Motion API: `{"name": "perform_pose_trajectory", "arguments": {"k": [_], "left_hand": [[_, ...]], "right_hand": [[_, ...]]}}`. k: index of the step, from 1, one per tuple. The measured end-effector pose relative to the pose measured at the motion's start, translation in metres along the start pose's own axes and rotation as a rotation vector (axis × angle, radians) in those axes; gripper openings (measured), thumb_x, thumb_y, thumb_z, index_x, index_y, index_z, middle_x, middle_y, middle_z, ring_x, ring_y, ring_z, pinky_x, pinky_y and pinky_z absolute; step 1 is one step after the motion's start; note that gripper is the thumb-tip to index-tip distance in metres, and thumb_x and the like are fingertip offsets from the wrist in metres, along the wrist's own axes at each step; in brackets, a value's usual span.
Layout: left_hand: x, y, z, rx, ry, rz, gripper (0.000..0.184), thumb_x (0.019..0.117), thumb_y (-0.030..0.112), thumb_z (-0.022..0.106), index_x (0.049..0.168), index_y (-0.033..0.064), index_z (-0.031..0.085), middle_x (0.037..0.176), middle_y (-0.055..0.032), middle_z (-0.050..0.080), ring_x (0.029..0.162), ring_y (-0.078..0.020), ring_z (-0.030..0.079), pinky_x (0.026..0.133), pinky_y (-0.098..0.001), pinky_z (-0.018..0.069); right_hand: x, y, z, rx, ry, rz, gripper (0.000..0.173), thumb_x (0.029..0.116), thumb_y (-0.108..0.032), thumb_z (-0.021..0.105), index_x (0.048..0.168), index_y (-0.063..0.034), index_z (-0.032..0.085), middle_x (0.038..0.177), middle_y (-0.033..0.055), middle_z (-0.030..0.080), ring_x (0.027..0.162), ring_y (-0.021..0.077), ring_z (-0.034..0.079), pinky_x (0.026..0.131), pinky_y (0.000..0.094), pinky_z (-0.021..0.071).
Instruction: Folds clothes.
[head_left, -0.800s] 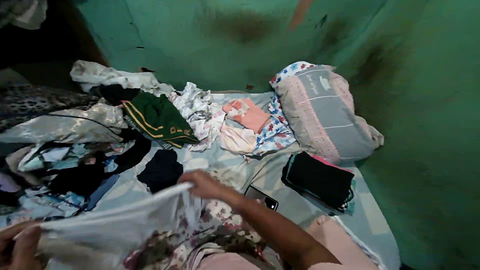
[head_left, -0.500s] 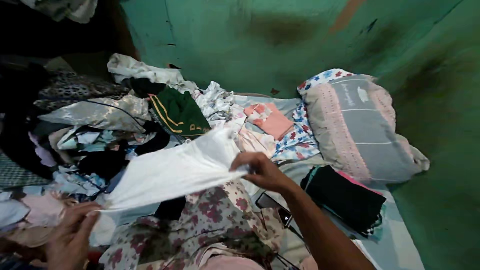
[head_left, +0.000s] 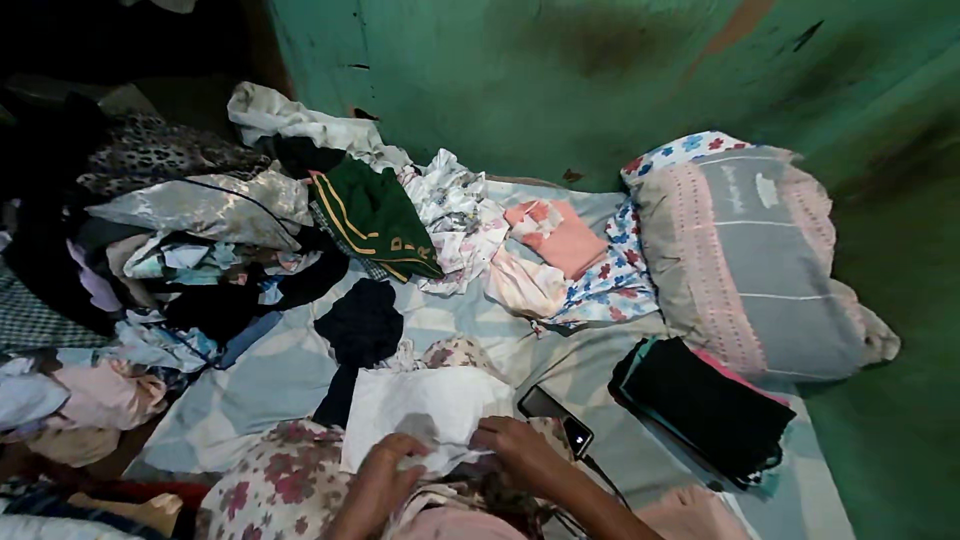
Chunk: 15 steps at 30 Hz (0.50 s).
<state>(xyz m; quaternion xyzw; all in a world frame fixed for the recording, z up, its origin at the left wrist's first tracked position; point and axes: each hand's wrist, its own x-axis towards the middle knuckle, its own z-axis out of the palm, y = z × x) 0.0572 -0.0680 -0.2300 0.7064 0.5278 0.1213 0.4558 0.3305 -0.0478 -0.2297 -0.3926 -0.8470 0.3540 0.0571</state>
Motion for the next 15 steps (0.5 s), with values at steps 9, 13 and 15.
{"name": "perform_pose_trajectory", "arguments": {"k": [9, 13, 15], "left_hand": [[0.002, 0.025, 0.017, -0.412, 0.377, 0.131, 0.019, 0.0892, -0.006, 0.056, 0.104, -0.0094, 0.068, 0.094, -0.0081, 0.072, 0.089, -0.0046, 0.067, 0.086, -0.0258, 0.0559], [-0.021, 0.036, -0.007, -0.782, 0.536, -0.086, 0.022, 0.0958, -0.004, 0.044, 0.106, -0.0001, 0.064, 0.089, 0.0076, 0.071, 0.082, 0.0028, 0.067, 0.080, -0.0210, 0.0579], [-0.026, 0.037, -0.012, -0.866, 0.581, -0.124, 0.023, 0.0972, -0.003, 0.042, 0.108, 0.0021, 0.062, 0.089, 0.0077, 0.070, 0.082, 0.0004, 0.067, 0.079, -0.0228, 0.0588]], "right_hand": [[0.030, -0.031, 0.011, 0.166, 0.598, -0.257, 0.028, 0.0840, -0.012, 0.066, 0.109, -0.0023, 0.074, 0.108, 0.0173, 0.072, 0.104, 0.0357, 0.068, 0.088, 0.0558, 0.0532], [0.042, -0.028, -0.004, 0.643, 0.454, -0.064, 0.021, 0.0977, -0.006, 0.055, 0.104, 0.0088, 0.069, 0.104, 0.0129, 0.071, 0.101, 0.0150, 0.067, 0.095, 0.0348, 0.0539], [0.046, -0.033, -0.007, 0.862, 0.378, -0.062, 0.019, 0.1008, -0.005, 0.050, 0.105, 0.0081, 0.064, 0.099, 0.0047, 0.069, 0.093, 0.0042, 0.066, 0.088, 0.0245, 0.0556]]}}
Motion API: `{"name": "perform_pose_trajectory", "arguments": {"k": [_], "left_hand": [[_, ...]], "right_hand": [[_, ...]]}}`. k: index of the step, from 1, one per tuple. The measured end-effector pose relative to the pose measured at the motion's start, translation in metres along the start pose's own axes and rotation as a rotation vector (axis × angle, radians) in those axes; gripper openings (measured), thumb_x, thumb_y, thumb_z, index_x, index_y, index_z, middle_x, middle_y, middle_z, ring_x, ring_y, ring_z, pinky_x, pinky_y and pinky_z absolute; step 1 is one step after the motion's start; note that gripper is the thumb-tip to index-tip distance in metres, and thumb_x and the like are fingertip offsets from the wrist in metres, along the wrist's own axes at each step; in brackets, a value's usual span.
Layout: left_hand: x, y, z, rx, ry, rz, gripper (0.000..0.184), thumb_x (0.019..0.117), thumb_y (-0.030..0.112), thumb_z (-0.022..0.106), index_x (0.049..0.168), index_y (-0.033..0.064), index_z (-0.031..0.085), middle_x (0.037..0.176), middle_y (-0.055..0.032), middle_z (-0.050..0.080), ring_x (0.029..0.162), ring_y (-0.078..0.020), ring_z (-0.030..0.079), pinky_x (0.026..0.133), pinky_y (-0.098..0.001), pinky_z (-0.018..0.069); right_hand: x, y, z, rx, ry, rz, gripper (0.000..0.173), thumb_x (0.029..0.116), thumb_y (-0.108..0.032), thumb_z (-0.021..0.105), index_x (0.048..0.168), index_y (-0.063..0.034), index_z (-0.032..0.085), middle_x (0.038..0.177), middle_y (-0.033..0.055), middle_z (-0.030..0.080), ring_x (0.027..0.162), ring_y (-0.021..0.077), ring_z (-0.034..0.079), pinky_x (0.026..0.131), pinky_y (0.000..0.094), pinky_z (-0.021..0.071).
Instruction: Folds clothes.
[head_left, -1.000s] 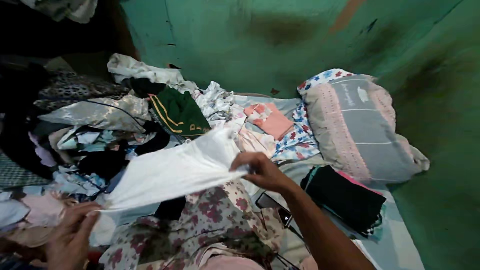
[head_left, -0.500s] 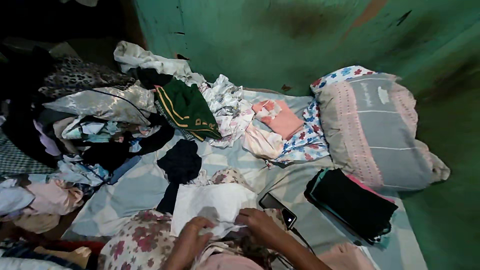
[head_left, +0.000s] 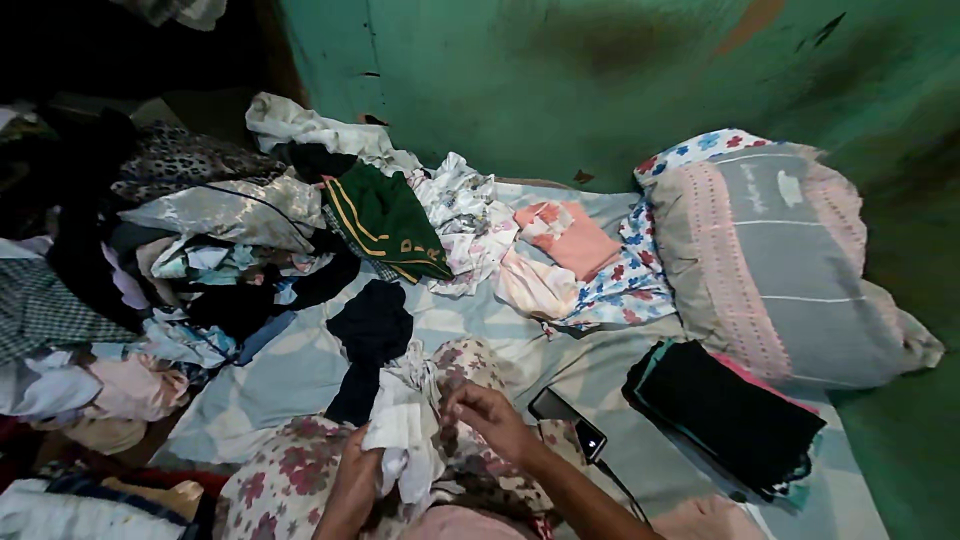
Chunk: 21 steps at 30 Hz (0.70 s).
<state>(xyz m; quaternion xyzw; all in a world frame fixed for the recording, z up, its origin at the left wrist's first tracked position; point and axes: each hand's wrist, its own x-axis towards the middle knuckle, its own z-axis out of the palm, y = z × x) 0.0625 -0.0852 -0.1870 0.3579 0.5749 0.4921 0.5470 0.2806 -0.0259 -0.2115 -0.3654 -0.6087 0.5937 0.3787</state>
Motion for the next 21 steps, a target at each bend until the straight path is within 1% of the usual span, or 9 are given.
{"name": "perform_pose_trajectory", "arguments": {"k": [2, 5, 7, 9, 13, 15, 18, 20, 21], "left_hand": [[-0.002, 0.003, 0.000, -0.028, 0.026, -0.006, 0.024, 0.0980, -0.002, 0.041, 0.111, 0.0003, 0.060, 0.092, 0.0061, 0.071, 0.083, -0.0004, 0.068, 0.080, -0.0231, 0.0592], [-0.005, 0.004, 0.002, -0.020, 0.020, 0.014, 0.030, 0.0954, -0.005, 0.042, 0.121, -0.0082, 0.056, 0.100, 0.0024, 0.069, 0.090, 0.0004, 0.066, 0.085, -0.0230, 0.0572], [-0.005, 0.003, 0.003, -0.013, -0.010, 0.049, 0.031, 0.0921, -0.007, 0.045, 0.121, -0.0087, 0.057, 0.100, 0.0038, 0.071, 0.090, 0.0013, 0.067, 0.086, -0.0226, 0.0577], [-0.004, 0.002, 0.001, -0.011, -0.040, 0.068, 0.030, 0.0914, -0.006, 0.046, 0.117, -0.0061, 0.060, 0.098, 0.0051, 0.073, 0.089, 0.0003, 0.069, 0.085, -0.0236, 0.0591], [-0.004, 0.005, -0.002, 0.028, -0.062, 0.064, 0.025, 0.0953, -0.001, 0.048, 0.115, -0.0034, 0.064, 0.098, 0.0042, 0.073, 0.089, -0.0008, 0.069, 0.085, -0.0237, 0.0588], [-0.004, 0.005, -0.003, 0.032, -0.052, 0.054, 0.023, 0.0964, -0.001, 0.047, 0.111, -0.0013, 0.065, 0.094, 0.0057, 0.073, 0.087, -0.0001, 0.069, 0.084, -0.0230, 0.0586], [-0.008, 0.009, -0.004, 0.025, -0.017, 0.011, 0.020, 0.0993, 0.002, 0.043, 0.105, 0.0025, 0.063, 0.086, 0.0069, 0.072, 0.080, -0.0003, 0.069, 0.078, -0.0232, 0.0597], [-0.013, 0.014, -0.003, 0.036, 0.029, -0.030, 0.022, 0.1042, 0.008, 0.039, 0.114, -0.0002, 0.057, 0.088, 0.0058, 0.070, 0.081, 0.0004, 0.068, 0.078, -0.0230, 0.0594], [-0.016, 0.016, -0.003, 0.048, 0.047, -0.053, 0.027, 0.1070, 0.012, 0.037, 0.122, -0.0039, 0.051, 0.093, 0.0028, 0.067, 0.085, 0.0004, 0.067, 0.081, -0.0230, 0.0584]], "right_hand": [[0.001, -0.005, 0.008, 0.005, -0.052, 0.010, 0.020, 0.0984, -0.005, 0.057, 0.108, 0.0108, 0.064, 0.098, 0.0080, 0.069, 0.090, 0.0060, 0.066, 0.086, 0.0252, 0.0560], [0.000, -0.010, 0.020, -0.116, -0.171, 0.051, 0.038, 0.0907, -0.014, 0.072, 0.119, 0.0106, 0.063, 0.101, 0.0146, 0.069, 0.088, 0.0129, 0.066, 0.083, 0.0293, 0.0551], [-0.001, -0.004, 0.029, -0.090, -0.148, 0.033, 0.052, 0.0881, -0.017, 0.076, 0.130, 0.0092, 0.058, 0.107, 0.0150, 0.069, 0.091, 0.0123, 0.067, 0.082, 0.0280, 0.0559], [0.000, 0.000, 0.036, -0.023, -0.053, -0.031, 0.054, 0.0890, -0.015, 0.075, 0.134, 0.0078, 0.057, 0.120, 0.0158, 0.066, 0.100, 0.0110, 0.066, 0.085, 0.0258, 0.0564], [0.014, -0.001, 0.037, 0.020, 0.080, -0.231, 0.019, 0.0927, -0.007, 0.066, 0.102, 0.0087, 0.070, 0.118, 0.0122, 0.063, 0.106, 0.0057, 0.061, 0.089, 0.0198, 0.0531], [0.021, -0.008, 0.034, 0.039, 0.038, -0.224, 0.016, 0.0951, -0.005, 0.062, 0.100, 0.0085, 0.068, 0.115, 0.0111, 0.065, 0.103, 0.0053, 0.063, 0.087, 0.0210, 0.0549], [0.028, -0.021, 0.032, 0.060, -0.088, -0.078, 0.035, 0.0957, -0.005, 0.062, 0.127, 0.0086, 0.055, 0.125, 0.0130, 0.062, 0.099, 0.0085, 0.066, 0.082, 0.0253, 0.0573], [0.033, -0.021, 0.032, 0.046, -0.191, -0.030, 0.058, 0.0934, -0.004, 0.064, 0.145, 0.0064, 0.042, 0.141, 0.0169, 0.054, 0.109, 0.0151, 0.065, 0.087, 0.0306, 0.0571], [0.035, -0.020, 0.033, 0.028, -0.231, -0.035, 0.060, 0.0928, -0.005, 0.064, 0.147, 0.0063, 0.041, 0.147, 0.0188, 0.050, 0.118, 0.0188, 0.062, 0.093, 0.0337, 0.0554]]}}
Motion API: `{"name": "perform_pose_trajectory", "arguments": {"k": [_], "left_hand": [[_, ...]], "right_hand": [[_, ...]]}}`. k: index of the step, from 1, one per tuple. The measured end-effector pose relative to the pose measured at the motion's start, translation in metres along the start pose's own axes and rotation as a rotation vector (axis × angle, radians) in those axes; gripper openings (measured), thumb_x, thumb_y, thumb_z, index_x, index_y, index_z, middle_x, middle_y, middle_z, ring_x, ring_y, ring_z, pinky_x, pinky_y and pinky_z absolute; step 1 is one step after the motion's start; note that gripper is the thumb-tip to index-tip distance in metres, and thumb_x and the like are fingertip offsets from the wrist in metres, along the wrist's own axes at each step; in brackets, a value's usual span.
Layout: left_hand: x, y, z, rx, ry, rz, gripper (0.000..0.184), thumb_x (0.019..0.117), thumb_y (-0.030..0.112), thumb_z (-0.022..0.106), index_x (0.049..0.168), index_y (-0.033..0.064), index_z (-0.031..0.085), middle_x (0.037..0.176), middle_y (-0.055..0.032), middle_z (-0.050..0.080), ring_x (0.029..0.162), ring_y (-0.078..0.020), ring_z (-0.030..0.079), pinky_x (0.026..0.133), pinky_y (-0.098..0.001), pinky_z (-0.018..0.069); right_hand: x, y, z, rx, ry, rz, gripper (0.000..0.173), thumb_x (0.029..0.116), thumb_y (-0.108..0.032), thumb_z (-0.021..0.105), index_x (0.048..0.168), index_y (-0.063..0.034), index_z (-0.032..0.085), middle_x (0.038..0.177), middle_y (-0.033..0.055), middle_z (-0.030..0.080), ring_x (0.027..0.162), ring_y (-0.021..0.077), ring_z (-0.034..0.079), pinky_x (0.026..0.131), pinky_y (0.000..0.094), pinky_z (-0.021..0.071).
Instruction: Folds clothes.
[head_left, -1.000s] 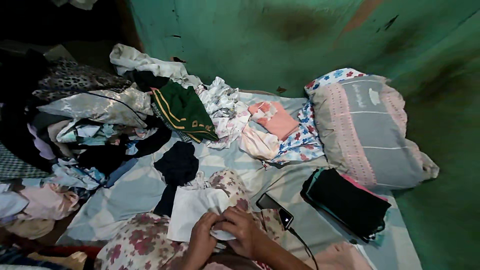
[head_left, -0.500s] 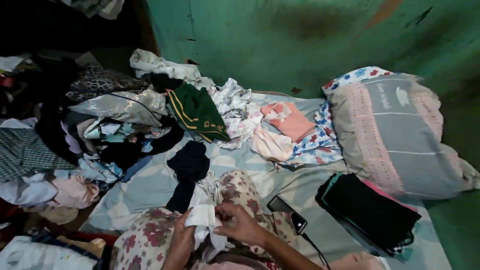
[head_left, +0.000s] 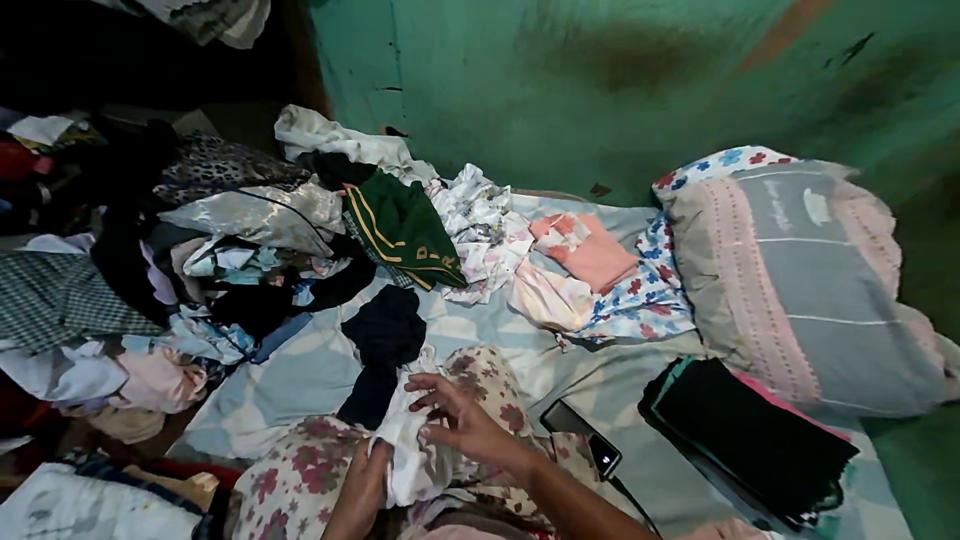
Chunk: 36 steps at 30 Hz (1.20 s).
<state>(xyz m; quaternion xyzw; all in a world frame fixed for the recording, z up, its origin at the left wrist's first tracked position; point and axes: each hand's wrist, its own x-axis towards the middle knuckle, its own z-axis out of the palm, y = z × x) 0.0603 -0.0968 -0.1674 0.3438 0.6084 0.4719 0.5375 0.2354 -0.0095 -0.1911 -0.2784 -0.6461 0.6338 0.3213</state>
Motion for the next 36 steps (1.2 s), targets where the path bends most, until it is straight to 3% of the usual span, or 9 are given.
{"name": "perform_pose_trajectory", "arguments": {"k": [2, 5, 11, 14, 16, 18, 22, 27, 36], "left_hand": [[-0.002, 0.000, -0.002, 0.026, 0.006, -0.026, 0.041, 0.1098, 0.021, 0.032, 0.137, -0.0098, 0.041, 0.109, -0.0058, 0.063, 0.096, -0.0016, 0.064, 0.088, -0.0240, 0.0555], [-0.001, -0.001, -0.008, 0.047, -0.023, 0.011, 0.052, 0.1120, 0.030, 0.026, 0.143, -0.0096, 0.038, 0.122, -0.0083, 0.062, 0.108, -0.0010, 0.062, 0.097, -0.0243, 0.0531], [-0.002, 0.004, -0.012, 0.088, -0.006, -0.015, 0.053, 0.1122, 0.031, 0.025, 0.140, -0.0104, 0.041, 0.123, -0.0101, 0.061, 0.110, -0.0016, 0.061, 0.098, -0.0254, 0.0519], [0.010, 0.000, -0.017, 0.231, -0.053, 0.202, 0.043, 0.1043, 0.017, 0.050, 0.136, -0.0113, 0.051, 0.122, -0.0144, 0.066, 0.108, -0.0073, 0.063, 0.096, -0.0288, 0.0520], [0.026, -0.008, -0.023, 0.276, -0.120, 0.430, 0.067, 0.0942, 0.031, 0.067, 0.143, -0.0074, 0.042, 0.124, -0.0090, 0.064, 0.107, -0.0061, 0.063, 0.090, -0.0249, 0.0552], [0.036, -0.009, -0.028, 0.266, -0.139, 0.570, 0.062, 0.0898, 0.037, 0.074, 0.132, -0.0029, 0.053, 0.120, -0.0044, 0.065, 0.109, -0.0065, 0.063, 0.092, -0.0243, 0.0544], [0.040, 0.010, -0.037, 0.287, -0.097, 0.650, 0.015, 0.0916, 0.023, 0.072, 0.090, 0.0078, 0.073, 0.092, 0.0052, 0.072, 0.087, 0.0002, 0.067, 0.080, -0.0186, 0.0568], [0.038, 0.037, -0.058, 0.119, 0.023, 0.630, 0.007, 0.0939, 0.024, 0.071, 0.090, 0.0225, 0.076, 0.086, 0.0162, 0.073, 0.077, 0.0049, 0.066, 0.071, -0.0148, 0.0558], [0.038, 0.032, -0.061, 0.007, 0.117, 0.595, 0.011, 0.0883, 0.011, 0.072, 0.091, 0.0207, 0.068, 0.084, 0.0137, 0.069, 0.075, 0.0029, 0.064, 0.069, -0.0147, 0.0553]], "right_hand": [[0.004, 0.005, 0.000, -0.048, -0.041, -0.061, 0.046, 0.0934, -0.007, 0.063, 0.135, 0.0095, 0.055, 0.146, 0.0216, 0.051, 0.128, 0.0227, 0.056, 0.100, 0.0362, 0.0510], [0.010, 0.004, 0.001, -0.062, -0.040, -0.116, 0.022, 0.0963, -0.005, 0.059, 0.107, 0.0129, 0.066, 0.119, 0.0184, 0.066, 0.113, 0.0140, 0.061, 0.098, 0.0294, 0.0495], [0.015, -0.007, 0.003, -0.034, 0.080, -0.074, 0.019, 0.1021, -0.007, 0.053, 0.104, 0.0074, 0.065, 0.085, -0.0002, 0.064, 0.077, -0.0051, 0.057, 0.074, 0.0149, 0.0493], [0.016, -0.014, 0.004, -0.098, 0.029, -0.083, 0.021, 0.1024, -0.008, 0.054, 0.106, 0.0089, 0.066, 0.087, 0.0047, 0.067, 0.077, -0.0027, 0.057, 0.075, 0.0167, 0.0492], [0.016, -0.021, 0.005, -0.168, -0.044, -0.103, 0.024, 0.1033, -0.009, 0.054, 0.108, 0.0104, 0.067, 0.092, 0.0111, 0.069, 0.081, 0.0018, 0.061, 0.079, 0.0197, 0.0509], [0.018, -0.028, 0.007, -0.231, -0.101, -0.130, 0.025, 0.1033, -0.010, 0.055, 0.108, 0.0103, 0.069, 0.093, 0.0148, 0.071, 0.084, 0.0071, 0.065, 0.082, 0.0242, 0.0526], [0.025, -0.041, 0.003, -0.273, -0.121, -0.195, 0.024, 0.0994, -0.012, 0.062, 0.110, 0.0087, 0.064, 0.073, 0.0069, 0.060, 0.065, 0.0060, 0.053, 0.064, 0.0226, 0.0457], [0.024, -0.040, -0.018, -0.350, -0.122, -0.196, 0.031, 0.0933, -0.015, 0.071, 0.114, 0.0063, 0.063, 0.086, 0.0120, 0.068, 0.076, 0.0120, 0.064, 0.073, 0.0297, 0.0541], [0.012, -0.020, -0.043, -0.355, 0.023, -0.260, 0.020, 0.0943, -0.015, 0.068, 0.102, 0.0045, 0.069, 0.092, 0.0068, 0.063, 0.069, -0.0029, 0.046, 0.061, 0.0114, 0.0383]]}}
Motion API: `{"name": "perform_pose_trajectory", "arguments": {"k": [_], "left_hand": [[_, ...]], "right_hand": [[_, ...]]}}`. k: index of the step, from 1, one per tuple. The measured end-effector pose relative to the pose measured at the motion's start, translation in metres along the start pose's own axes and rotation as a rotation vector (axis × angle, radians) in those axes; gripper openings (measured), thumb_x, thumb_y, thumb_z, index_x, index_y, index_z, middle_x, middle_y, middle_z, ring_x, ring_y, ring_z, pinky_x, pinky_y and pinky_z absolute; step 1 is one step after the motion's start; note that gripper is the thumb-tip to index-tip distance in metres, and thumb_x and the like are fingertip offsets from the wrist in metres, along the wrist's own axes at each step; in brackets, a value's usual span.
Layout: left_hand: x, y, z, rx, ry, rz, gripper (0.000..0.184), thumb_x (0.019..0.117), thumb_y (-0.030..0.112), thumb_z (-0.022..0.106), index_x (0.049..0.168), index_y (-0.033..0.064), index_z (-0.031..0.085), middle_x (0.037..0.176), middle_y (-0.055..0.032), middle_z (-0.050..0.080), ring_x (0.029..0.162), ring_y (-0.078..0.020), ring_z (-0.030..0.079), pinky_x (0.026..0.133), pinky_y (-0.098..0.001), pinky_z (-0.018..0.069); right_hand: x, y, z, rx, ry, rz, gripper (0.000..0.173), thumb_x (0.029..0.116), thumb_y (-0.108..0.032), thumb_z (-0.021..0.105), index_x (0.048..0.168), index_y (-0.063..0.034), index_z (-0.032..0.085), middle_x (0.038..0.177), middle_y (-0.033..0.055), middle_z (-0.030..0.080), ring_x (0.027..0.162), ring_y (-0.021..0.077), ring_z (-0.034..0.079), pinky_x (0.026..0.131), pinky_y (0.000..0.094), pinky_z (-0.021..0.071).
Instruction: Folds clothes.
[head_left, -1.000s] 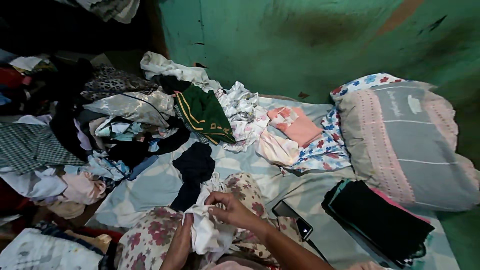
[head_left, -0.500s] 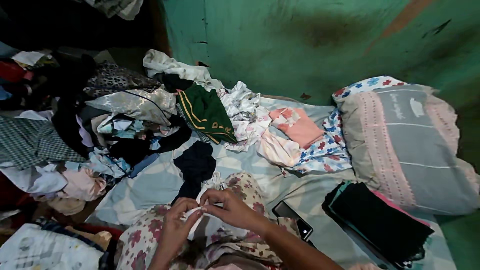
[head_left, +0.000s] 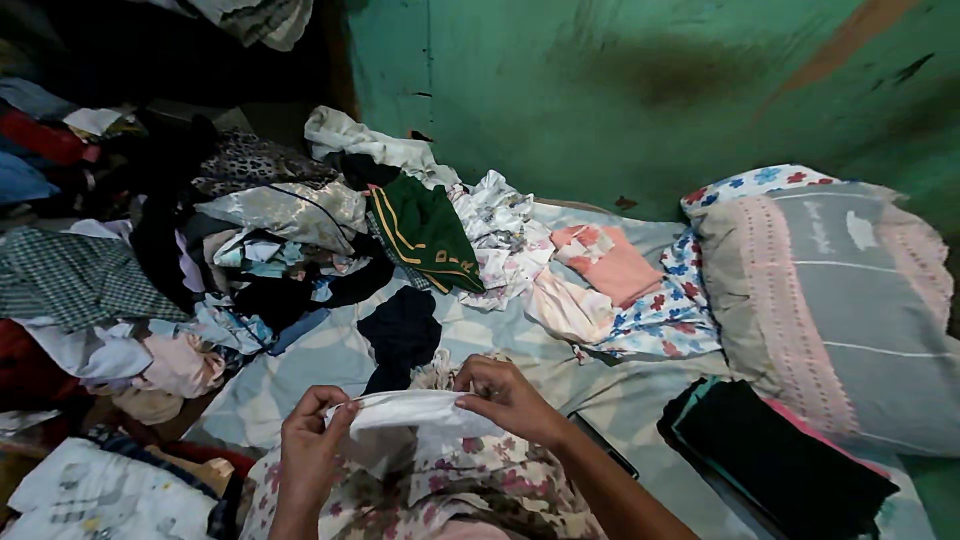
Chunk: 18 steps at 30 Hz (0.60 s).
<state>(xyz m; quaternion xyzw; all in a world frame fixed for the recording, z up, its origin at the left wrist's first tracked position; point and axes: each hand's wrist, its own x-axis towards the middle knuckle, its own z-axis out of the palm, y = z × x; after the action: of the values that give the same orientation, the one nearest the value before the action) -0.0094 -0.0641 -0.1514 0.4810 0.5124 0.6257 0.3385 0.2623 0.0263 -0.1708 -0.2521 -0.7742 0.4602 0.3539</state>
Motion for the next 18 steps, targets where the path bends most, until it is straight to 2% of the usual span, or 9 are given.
{"name": "perform_pose_trajectory", "arguments": {"k": [4, 6, 9, 12, 15, 17, 18], "left_hand": [[0.002, 0.003, -0.004, 0.016, 0.056, -0.012, 0.015, 0.0872, 0.005, 0.069, 0.088, 0.0197, 0.069, 0.082, 0.0132, 0.069, 0.074, 0.0027, 0.064, 0.067, -0.0145, 0.0550], [0.002, 0.003, -0.005, 0.026, 0.016, -0.011, 0.011, 0.0876, 0.010, 0.072, 0.087, 0.0212, 0.070, 0.083, 0.0135, 0.069, 0.076, 0.0029, 0.065, 0.068, -0.0143, 0.0547], [0.001, 0.005, -0.003, 0.063, -0.089, 0.005, 0.006, 0.0877, 0.021, 0.075, 0.088, 0.0256, 0.071, 0.086, 0.0163, 0.069, 0.081, 0.0046, 0.064, 0.072, -0.0137, 0.0535], [0.000, 0.011, 0.000, 0.037, -0.132, 0.020, 0.006, 0.0864, 0.025, 0.077, 0.089, 0.0275, 0.072, 0.086, 0.0168, 0.070, 0.079, 0.0054, 0.064, 0.071, -0.0124, 0.0536], [0.002, 0.017, -0.002, -0.006, -0.136, 0.056, 0.008, 0.0871, 0.034, 0.078, 0.092, 0.0301, 0.073, 0.086, 0.0172, 0.069, 0.077, 0.0061, 0.063, 0.069, -0.0110, 0.0528], [0.002, 0.023, -0.004, -0.018, -0.111, 0.068, 0.008, 0.0868, 0.035, 0.078, 0.092, 0.0311, 0.074, 0.085, 0.0178, 0.069, 0.074, 0.0066, 0.063, 0.067, -0.0102, 0.0523], [0.001, 0.025, -0.005, -0.015, -0.102, 0.070, 0.008, 0.0867, 0.035, 0.078, 0.092, 0.0314, 0.073, 0.086, 0.0180, 0.069, 0.075, 0.0068, 0.063, 0.068, -0.0101, 0.0524]], "right_hand": [[-0.005, 0.003, -0.009, 0.026, -0.031, 0.020, 0.020, 0.0925, -0.014, 0.070, 0.101, 0.0045, 0.069, 0.095, 0.0067, 0.061, 0.069, -0.0038, 0.046, 0.060, 0.0105, 0.0386], [-0.006, 0.004, -0.008, 0.034, -0.049, 0.011, 0.021, 0.0934, -0.015, 0.070, 0.099, 0.0050, 0.069, 0.095, 0.0076, 0.062, 0.072, -0.0024, 0.051, 0.063, 0.0113, 0.0441], [-0.002, -0.001, 0.004, -0.018, -0.067, 0.023, 0.022, 0.0933, -0.016, 0.070, 0.100, 0.0053, 0.071, 0.096, 0.0127, 0.066, 0.076, 0.0064, 0.058, 0.068, 0.0192, 0.0495], [0.000, -0.005, 0.025, -0.054, -0.127, 0.210, 0.025, 0.0961, -0.014, 0.066, 0.110, 0.0066, 0.069, 0.105, 0.0194, 0.068, 0.088, 0.0210, 0.067, 0.079, 0.0337, 0.0565], [-0.004, 0.011, 0.051, -0.028, -0.224, 0.535, 0.036, 0.1036, -0.021, 0.058, 0.126, 0.0066, 0.063, 0.115, 0.0230, 0.069, 0.101, 0.0309, 0.069, 0.092, 0.0462, 0.0553], [-0.011, 0.025, 0.066, 0.068, -0.271, 0.676, 0.038, 0.1061, -0.026, 0.054, 0.120, 0.0081, 0.065, 0.108, 0.0228, 0.069, 0.096, 0.0297, 0.068, 0.091, 0.0474, 0.0538], [-0.015, 0.030, 0.073, 0.148, -0.278, 0.717, 0.039, 0.1070, -0.028, 0.052, 0.114, 0.0084, 0.066, 0.100, 0.0195, 0.068, 0.088, 0.0240, 0.066, 0.085, 0.0427, 0.0547]]}}
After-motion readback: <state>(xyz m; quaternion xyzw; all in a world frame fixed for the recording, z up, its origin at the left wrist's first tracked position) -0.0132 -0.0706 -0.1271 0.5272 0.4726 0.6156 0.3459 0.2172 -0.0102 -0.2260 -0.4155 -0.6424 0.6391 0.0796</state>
